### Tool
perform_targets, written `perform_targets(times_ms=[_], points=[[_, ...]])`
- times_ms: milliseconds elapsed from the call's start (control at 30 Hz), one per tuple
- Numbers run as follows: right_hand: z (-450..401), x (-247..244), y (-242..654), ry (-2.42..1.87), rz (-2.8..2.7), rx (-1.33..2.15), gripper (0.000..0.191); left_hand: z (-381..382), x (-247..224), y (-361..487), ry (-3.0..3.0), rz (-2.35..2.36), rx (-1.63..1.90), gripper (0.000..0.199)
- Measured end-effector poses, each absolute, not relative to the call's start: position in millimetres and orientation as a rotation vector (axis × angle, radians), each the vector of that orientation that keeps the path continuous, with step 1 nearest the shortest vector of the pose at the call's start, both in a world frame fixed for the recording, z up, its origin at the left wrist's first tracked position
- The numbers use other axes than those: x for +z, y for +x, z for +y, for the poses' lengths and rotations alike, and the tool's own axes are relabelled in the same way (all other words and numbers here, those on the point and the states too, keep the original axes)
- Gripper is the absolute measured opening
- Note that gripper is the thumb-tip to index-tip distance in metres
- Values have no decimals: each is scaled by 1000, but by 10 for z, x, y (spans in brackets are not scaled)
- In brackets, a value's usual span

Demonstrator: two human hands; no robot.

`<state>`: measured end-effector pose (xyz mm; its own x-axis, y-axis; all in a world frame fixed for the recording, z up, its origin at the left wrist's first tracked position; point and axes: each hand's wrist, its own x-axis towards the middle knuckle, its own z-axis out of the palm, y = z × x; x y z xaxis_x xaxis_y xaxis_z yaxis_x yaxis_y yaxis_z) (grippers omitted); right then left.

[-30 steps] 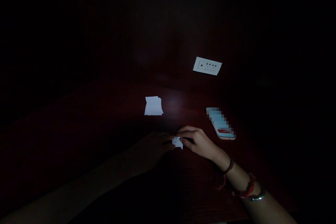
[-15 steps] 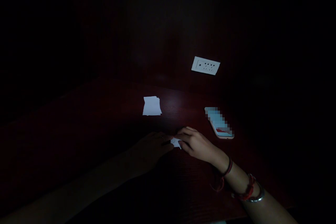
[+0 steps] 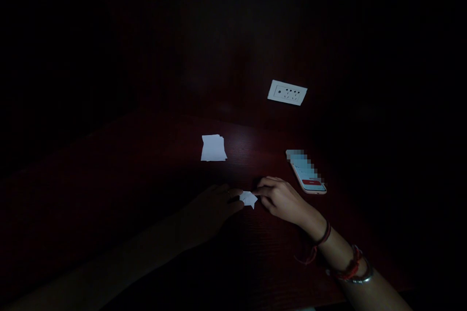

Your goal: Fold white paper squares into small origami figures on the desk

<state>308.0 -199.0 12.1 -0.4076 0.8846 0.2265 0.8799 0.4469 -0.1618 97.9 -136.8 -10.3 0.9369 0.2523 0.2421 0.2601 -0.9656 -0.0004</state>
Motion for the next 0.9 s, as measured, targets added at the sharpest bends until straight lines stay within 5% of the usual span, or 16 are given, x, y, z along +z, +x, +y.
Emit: perform_targets(times_ms=[367,533,733,900], points=[[-1961,99,3122,-1456,-2199,197,25,-1276,-269,1012,-3188,-389,-685,51],[-1975,120,3086,-1431,-2214,276,29,-1303,-193,1014,-3197,-622,-905,38],[-1992,97,3087,-1483,-2212,360,37,-1241,-219,1038,-3137,-648,-849,29],[-1950,22,3089,-1540,-2168,303,26,-1244,-230,1071,-3213,-424,-778,27]])
